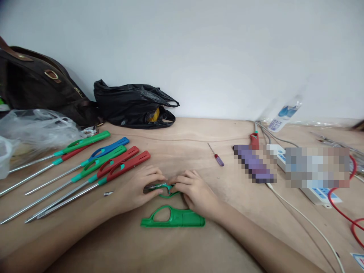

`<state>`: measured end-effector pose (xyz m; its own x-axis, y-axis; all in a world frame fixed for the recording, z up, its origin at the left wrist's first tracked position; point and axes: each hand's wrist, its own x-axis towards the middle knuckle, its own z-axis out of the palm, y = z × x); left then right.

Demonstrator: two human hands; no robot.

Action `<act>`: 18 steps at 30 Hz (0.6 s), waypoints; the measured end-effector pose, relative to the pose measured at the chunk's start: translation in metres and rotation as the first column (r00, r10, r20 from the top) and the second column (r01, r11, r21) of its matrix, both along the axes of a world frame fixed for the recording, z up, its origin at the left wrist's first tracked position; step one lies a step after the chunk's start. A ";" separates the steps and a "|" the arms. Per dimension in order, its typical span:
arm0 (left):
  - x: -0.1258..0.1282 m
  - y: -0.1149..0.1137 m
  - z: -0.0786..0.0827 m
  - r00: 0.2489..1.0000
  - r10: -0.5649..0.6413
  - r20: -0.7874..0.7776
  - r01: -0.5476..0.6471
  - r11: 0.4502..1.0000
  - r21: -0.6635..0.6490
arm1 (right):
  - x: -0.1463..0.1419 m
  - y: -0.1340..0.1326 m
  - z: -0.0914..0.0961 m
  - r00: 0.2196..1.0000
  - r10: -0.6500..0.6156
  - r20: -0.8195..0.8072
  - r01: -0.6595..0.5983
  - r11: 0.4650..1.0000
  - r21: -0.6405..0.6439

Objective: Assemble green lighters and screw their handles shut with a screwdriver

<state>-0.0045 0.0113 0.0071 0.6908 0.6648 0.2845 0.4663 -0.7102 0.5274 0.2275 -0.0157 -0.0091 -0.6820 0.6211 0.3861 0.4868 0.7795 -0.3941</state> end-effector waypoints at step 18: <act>0.001 0.002 0.000 0.993 0.097 0.069 -0.082 0.979 -0.188 | -0.003 -0.003 -0.005 0.993 -0.102 -0.050 0.093 0.983 -0.158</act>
